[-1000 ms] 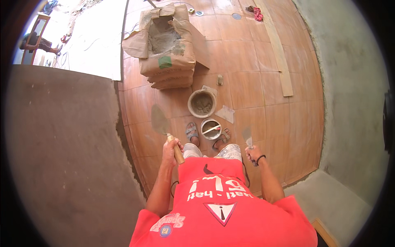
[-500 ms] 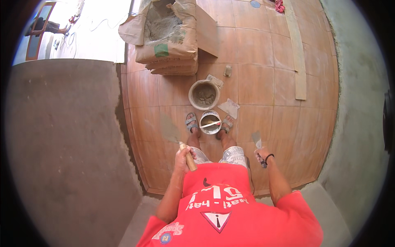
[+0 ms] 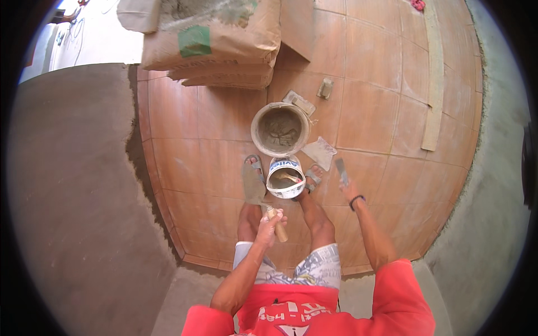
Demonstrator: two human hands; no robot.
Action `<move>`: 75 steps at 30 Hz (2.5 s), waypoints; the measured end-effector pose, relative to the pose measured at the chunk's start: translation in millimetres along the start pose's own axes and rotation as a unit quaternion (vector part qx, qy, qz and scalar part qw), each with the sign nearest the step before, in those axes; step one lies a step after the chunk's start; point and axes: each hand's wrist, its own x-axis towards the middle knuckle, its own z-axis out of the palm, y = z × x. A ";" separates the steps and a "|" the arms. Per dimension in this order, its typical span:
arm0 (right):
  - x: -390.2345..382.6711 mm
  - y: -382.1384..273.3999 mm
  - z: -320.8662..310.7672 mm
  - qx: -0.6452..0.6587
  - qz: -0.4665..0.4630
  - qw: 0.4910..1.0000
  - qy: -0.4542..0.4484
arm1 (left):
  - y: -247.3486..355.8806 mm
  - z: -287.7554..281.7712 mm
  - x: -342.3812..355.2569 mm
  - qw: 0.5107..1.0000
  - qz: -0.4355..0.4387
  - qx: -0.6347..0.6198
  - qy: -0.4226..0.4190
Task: The person scoops grout from a bucket using a trowel and applies it to the joints between floor tiles. They then use a smaller tool to smooth and clean the grout lines along the edges of the tiles.
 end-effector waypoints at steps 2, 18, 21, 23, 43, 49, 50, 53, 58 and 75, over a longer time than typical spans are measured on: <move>58.6 -20.7 12.8 0.015 -0.038 0.999 -0.004 | -7.2 -6.5 26.8 1.000 -0.017 -0.025 0.005; 351.9 -132.4 111.9 -0.219 -0.258 0.937 0.089 | -11.9 20.2 129.1 0.977 -0.071 -0.199 0.015; 371.3 -116.1 128.9 -0.216 -0.204 0.950 0.092 | -8.4 24.2 130.6 0.973 -0.053 -0.225 0.007; 381.5 -104.7 126.9 -0.227 -0.189 0.949 0.112 | -6.0 25.0 134.9 0.975 -0.058 -0.215 -0.003; 241.6 -87.8 7.1 0.414 -0.092 0.905 -0.047 | -31.5 9.5 147.9 0.955 -0.036 -0.292 0.042; 209.7 -164.9 74.6 0.408 -0.075 0.909 -0.042 | -37.1 4.8 145.1 0.940 -0.039 -0.338 0.033; 200.7 -170.8 81.1 0.416 -0.089 0.905 -0.023 | -38.4 3.8 144.3 0.939 -0.036 -0.340 0.027; 180.7 -170.1 89.7 0.441 -0.099 0.891 0.028 | -43.4 3.2 143.6 0.939 -0.038 -0.341 0.016; 129.5 -213.0 99.7 0.535 -0.084 0.839 -0.046 | -65.8 -1.9 146.7 0.910 -0.047 -0.411 0.019; -83.3 -139.9 -45.6 0.523 0.013 0.831 0.191 | -49.7 -16.1 110.1 0.913 0.085 -0.398 0.004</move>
